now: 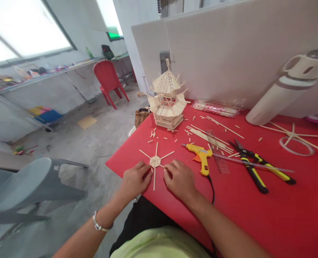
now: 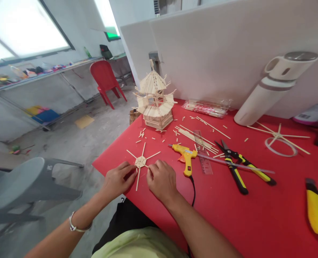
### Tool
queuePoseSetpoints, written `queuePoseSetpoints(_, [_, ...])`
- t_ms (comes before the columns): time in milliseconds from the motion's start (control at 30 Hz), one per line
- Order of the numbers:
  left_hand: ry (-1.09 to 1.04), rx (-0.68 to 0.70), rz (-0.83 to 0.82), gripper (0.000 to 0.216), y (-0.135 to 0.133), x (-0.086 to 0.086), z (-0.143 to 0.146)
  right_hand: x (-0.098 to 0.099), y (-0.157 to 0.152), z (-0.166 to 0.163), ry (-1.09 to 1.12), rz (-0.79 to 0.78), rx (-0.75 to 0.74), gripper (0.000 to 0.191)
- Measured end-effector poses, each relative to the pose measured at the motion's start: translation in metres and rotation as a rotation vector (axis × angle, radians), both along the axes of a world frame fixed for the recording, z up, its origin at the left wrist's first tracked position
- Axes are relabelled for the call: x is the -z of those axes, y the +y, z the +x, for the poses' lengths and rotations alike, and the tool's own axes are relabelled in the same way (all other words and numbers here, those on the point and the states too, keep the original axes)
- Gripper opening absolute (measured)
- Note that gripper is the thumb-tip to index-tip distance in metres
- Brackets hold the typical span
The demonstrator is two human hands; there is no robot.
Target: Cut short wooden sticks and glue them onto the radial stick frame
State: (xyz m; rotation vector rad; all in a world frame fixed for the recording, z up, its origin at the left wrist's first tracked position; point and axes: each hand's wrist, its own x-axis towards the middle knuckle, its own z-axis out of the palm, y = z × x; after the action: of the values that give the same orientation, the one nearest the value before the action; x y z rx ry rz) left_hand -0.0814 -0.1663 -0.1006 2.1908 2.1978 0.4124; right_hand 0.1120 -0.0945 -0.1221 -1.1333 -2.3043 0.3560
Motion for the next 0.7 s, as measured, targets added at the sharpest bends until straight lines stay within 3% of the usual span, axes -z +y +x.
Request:
queuePoseSetpoints(333, [-0.025,-0.043,0.061,0.017,-0.010,0.000,0.002,0.000,0.000,-0.001,-0.003,-0.007,-0.013,0.014])
queuePoseSetpoints(567, [-0.273,-0.017,0.231,0.010,-0.005,-0.002,-0.006,-0.002,0.001,0.000,0.019,0.026,-0.066,0.015])
queuePoseSetpoints(700, [-0.336,-0.068,0.306,0.008,-0.004,0.007,-0.003,-0.005,0.001,0.000,0.055,0.030,-0.163,0.023])
